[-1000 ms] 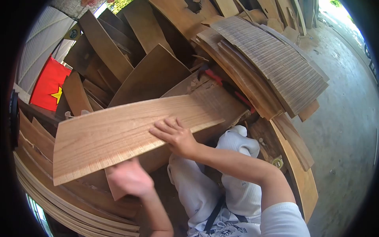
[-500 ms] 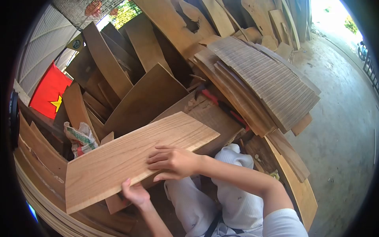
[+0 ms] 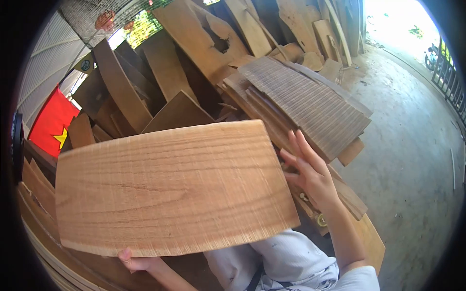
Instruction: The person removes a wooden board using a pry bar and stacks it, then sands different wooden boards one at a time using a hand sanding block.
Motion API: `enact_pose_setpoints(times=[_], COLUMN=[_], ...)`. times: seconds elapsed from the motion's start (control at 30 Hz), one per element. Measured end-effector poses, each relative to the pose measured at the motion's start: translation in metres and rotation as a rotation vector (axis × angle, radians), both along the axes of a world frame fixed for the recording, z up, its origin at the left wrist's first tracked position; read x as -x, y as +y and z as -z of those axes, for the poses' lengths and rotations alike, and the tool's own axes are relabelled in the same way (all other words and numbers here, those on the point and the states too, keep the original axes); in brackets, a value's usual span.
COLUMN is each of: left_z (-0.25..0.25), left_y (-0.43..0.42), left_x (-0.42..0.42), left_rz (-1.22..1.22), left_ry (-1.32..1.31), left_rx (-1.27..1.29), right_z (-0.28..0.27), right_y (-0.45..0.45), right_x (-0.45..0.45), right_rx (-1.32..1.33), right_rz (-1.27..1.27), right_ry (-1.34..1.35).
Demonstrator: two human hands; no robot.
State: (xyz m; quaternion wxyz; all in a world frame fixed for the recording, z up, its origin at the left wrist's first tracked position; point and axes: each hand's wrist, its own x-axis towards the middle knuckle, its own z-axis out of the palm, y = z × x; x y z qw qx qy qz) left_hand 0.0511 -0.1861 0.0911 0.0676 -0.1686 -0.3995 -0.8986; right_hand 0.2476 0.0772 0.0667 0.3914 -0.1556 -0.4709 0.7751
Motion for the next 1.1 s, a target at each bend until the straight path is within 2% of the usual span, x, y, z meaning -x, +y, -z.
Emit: enact_pose_setpoints(times=[0.07, 0.1, 0.17, 0.23, 0.3, 0.37, 0.4, 0.43, 0.5, 0.53, 0.57, 0.63, 0.7, 0.73, 0.77, 0.8, 0.87, 0.9, 1.1], left_z=[0.004, 0.007, 0.012, 0.012, 0.015, -0.006, -0.013, -0.018, -0.022, -0.011, -0.007, 0.0, 0.005, 0.006, 0.015, 0.026, 0.035, 0.038, 0.057], left_y=[0.012, 0.022, 0.042, 0.065, 0.094, 0.136, 0.154, 0.172, 0.201, 0.213, 0.226, 0.237, 0.237, 0.238, 0.247, 0.243, 0.246, 0.246, 0.245], left_x=[0.001, 0.004, 0.002, 0.004, 0.004, -0.012, -0.016, -0.019, -0.023, -0.022, -0.031, -0.048, -0.069, -0.078, -0.085, -0.091, -0.095, -0.099, -0.105], left_rz=[0.047, 0.195, 0.412, 0.617, 0.629, 0.811, 0.804, 0.909, 1.114, 1.22, 1.225, 1.31, 1.388, 1.404, 1.304, 1.295, 1.047, 0.947, 0.876], left_ry=[-0.029, 0.02, 0.031, 0.074, 0.001, 0.035, 0.023, -0.064, -0.231, -0.258, -0.206, -0.033, -0.07, 0.03, 0.24, 0.246, 0.68, 0.821, 1.085], left_rx=[-0.009, -0.039, -0.109, -0.087, -0.013, 0.049, 0.051, 0.054, 0.045, -0.028, -0.051, 0.034, 0.035, 0.103, 0.148, 0.282, 0.534, 0.554, 0.726], right_z=[0.002, 0.011, 0.029, 0.025, 0.028, 0.032, 0.022, 0.021, 0.019, 0.016, 0.01, -0.003, 0.003, 0.007, 0.009, 0.008, 0.006, 0.01, 0.023], right_y=[-0.01, -0.01, -0.021, -0.031, -0.024, -0.021, -0.021, -0.021, -0.016, -0.014, -0.012, -0.008, 0.014, 0.027, 0.039, 0.047, 0.063, 0.074, 0.099], right_x=[-0.021, -0.032, -0.056, -0.079, -0.095, -0.105, -0.104, -0.106, -0.109, -0.107, -0.103, -0.094, -0.095, -0.093, -0.089, -0.083, -0.072, -0.073, -0.071], right_rx=[0.278, 0.436, 0.547, 0.427, 0.362, 0.322, 0.322, 0.325, 0.282, 0.276, 0.274, 0.362, 0.325, 0.279, 0.235, 0.234, 0.166, 0.154, 0.184], right_rz=[-0.089, -0.156, 0.026, 0.076, 0.157, 0.232, 0.263, 0.255, 0.445, 0.475, 0.466, 0.657, 0.742, 0.75, 0.755, 0.752, 0.696, 0.671, 0.585], right_ry=[0.158, 0.271, 0.085, 0.074, 0.046, 0.296, 0.323, 0.313, 0.369, 0.372, 0.372, 0.272, 0.174, 0.188, 0.201, 0.2, 0.239, 0.238, 0.266])
